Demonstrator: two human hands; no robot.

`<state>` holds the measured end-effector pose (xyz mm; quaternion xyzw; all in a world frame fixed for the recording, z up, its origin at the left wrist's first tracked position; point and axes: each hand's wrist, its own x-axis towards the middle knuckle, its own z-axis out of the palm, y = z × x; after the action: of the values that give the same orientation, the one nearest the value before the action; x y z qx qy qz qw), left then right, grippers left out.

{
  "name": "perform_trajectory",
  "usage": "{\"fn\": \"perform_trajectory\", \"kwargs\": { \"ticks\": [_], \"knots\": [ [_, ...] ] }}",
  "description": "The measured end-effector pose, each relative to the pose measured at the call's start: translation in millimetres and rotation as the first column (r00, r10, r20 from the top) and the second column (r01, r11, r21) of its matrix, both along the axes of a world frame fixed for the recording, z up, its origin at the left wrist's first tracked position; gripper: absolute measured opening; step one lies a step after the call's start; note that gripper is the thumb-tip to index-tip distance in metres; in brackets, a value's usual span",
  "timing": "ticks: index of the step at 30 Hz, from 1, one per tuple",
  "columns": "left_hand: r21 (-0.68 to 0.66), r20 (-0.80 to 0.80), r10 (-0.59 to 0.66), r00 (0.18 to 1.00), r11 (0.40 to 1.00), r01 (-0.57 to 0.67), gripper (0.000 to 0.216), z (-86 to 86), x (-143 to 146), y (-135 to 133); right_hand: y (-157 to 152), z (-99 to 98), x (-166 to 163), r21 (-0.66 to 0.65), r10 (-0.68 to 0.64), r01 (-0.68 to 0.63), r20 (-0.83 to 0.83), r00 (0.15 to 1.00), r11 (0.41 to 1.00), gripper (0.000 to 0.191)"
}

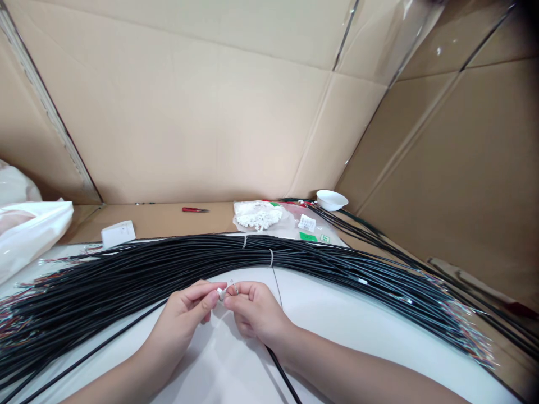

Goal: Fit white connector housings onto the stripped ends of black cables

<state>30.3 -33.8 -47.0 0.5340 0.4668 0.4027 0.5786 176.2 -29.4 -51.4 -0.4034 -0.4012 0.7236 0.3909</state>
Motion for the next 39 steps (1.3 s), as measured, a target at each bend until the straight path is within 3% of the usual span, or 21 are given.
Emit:
{"fn": "perform_trajectory", "kwargs": {
  "ticks": [18,32,39],
  "knots": [
    [0.005,-0.02,-0.004,1.0,1.0,0.004,0.019,0.4,0.6,-0.4,-0.4,2.0,-0.4,-0.01,-0.01,0.01,0.022,1.0,1.0,0.014],
    [0.004,-0.004,-0.009,1.0,1.0,0.009,0.029,2.5,1.7,-0.2,-0.4,2.8,-1.2,-0.008,-0.006,0.006,0.008,1.0,1.0,0.015],
    [-0.004,-0.017,-0.011,1.0,1.0,0.011,0.019,1.2,0.9,1.8,-0.4,2.2,-0.1,-0.016,-0.021,0.022,0.017,1.0,1.0,0.014]
  ]
}}
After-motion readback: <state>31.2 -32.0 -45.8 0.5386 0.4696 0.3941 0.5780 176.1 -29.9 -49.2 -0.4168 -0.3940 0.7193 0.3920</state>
